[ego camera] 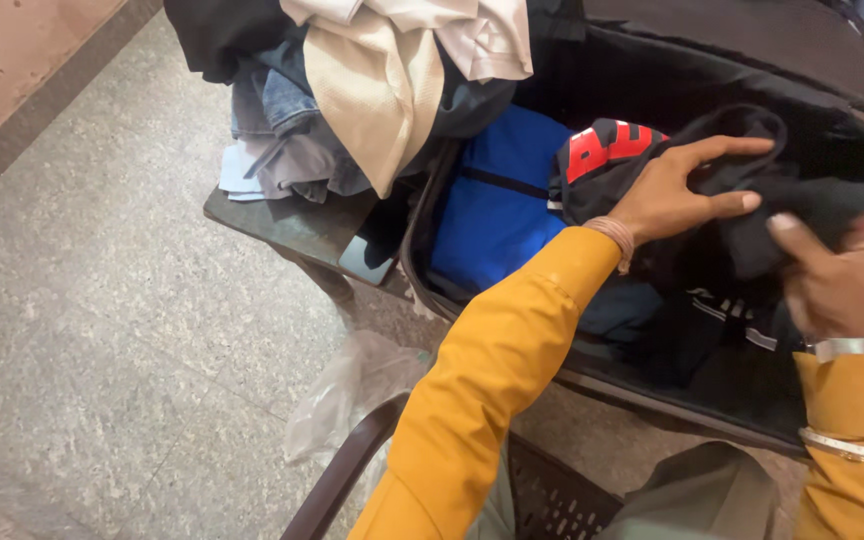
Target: The person arranges and folds several items of clothing, such as a white shirt and a black jersey, into a suitcase by hand.
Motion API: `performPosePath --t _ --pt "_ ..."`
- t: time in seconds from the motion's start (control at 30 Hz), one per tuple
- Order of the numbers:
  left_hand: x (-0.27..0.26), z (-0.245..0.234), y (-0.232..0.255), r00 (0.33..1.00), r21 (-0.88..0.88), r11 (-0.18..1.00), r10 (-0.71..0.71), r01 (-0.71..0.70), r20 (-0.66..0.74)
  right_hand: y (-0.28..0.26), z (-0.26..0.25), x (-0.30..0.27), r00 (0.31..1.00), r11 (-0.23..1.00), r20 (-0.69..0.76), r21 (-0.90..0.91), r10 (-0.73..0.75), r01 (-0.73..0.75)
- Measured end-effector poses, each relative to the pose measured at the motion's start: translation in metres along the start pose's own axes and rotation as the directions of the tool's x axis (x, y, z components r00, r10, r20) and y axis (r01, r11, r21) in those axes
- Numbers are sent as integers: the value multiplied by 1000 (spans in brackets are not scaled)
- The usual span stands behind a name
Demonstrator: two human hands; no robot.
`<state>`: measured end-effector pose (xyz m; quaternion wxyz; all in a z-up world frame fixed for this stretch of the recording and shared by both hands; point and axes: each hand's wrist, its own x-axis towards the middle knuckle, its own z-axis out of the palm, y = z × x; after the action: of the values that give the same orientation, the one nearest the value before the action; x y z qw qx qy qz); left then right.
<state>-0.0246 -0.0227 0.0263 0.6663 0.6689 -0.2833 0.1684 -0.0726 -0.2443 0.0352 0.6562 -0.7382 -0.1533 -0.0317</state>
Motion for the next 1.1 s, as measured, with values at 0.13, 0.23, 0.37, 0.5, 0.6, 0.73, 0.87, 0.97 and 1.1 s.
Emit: performPosePath --t 0.13,0.23,0.37,0.5,0.6,0.73,0.87,0.97,1.1 --pt "2 3 14 963 182 948 -241 261 -123 -62 28 -8 990 880 -128 461 -61 114" --pt "-4 1 17 946 472 862 -26 185 -323 -79 36 -8 993 792 -117 608 31 47" --pt "8 -5 3 882 17 956 -262 291 -392 -47 28 -5 954 948 -137 -219 -265 232" --pt "8 2 -14 946 -324 903 -319 283 -64 -4 11 -2 901 514 43 -809 -432 285" --pt "5 6 -12 956 -385 877 -284 288 67 22 -4 0 939 663 -77 -728 -335 176" --pt "-6 2 -6 982 115 976 178 -184 55 19 -10 2 927 928 -126 -169 -354 331" --pt "-17 5 -3 974 362 932 -99 19 205 -17 -3 -3 975 925 -168 326 -147 196" --pt "-12 9 -1 978 304 949 -139 85 158 -6 -1 3 952 951 -173 132 -254 278" --pt "-3 9 -7 975 -82 972 -217 221 57 48 -25 15 950 966 -224 -185 -219 180"
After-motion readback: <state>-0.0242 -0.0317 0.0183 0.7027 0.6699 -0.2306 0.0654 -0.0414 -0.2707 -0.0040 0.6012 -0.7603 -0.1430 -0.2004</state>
